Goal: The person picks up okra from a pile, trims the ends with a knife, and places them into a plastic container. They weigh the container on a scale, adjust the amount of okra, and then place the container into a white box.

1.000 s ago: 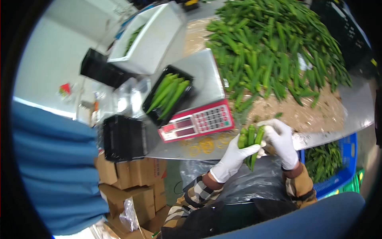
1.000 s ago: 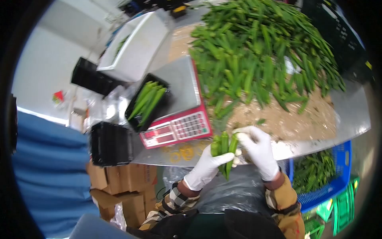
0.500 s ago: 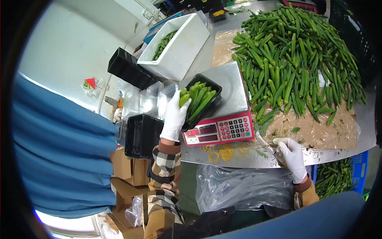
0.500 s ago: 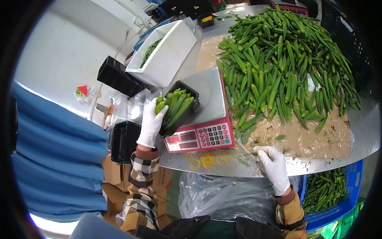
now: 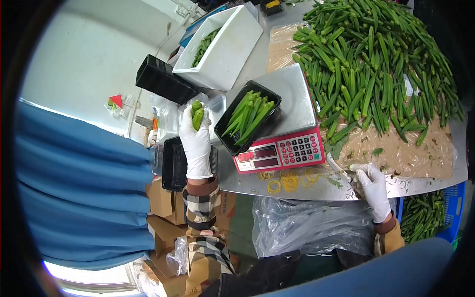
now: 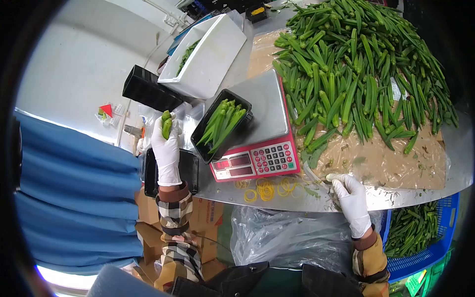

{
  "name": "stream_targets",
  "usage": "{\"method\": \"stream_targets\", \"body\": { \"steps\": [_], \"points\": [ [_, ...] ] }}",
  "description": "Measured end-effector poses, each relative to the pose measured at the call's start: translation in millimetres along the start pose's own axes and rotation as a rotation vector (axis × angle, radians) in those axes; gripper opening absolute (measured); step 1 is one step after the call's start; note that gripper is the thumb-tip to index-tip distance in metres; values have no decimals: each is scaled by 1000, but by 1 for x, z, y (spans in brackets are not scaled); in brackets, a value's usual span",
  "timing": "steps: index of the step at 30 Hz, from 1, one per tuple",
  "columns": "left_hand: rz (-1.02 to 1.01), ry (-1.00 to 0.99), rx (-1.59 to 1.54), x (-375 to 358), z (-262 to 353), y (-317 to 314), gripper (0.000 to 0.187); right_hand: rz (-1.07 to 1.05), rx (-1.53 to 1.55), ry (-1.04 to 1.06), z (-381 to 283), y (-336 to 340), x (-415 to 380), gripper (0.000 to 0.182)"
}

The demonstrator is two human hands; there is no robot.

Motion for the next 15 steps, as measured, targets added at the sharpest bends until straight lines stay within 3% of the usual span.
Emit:
{"method": "stream_targets", "body": {
  "steps": [7, 12, 15],
  "points": [
    [-4, -147, 236, -1, -7, -14, 22, 25, -39, 23, 3, 8, -1, 18],
    [-50, -18, -35, -5, -7, -30, 32, 16, -56, 31, 6, 8, -2, 18],
    [-73, 24, 30, -6, -9, -34, 31, 21, -57, 32, 8, 9, -1, 18]
  ]
}}
Point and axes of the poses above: each hand's wrist, its own x-axis towards the middle knuckle, its own y-axis out of the back of the hand, z = x × y, the point moved 10 cm from there along x, towards the middle knuckle, and after that the axes turned 4 degrees about y, right-handed, at the moved point
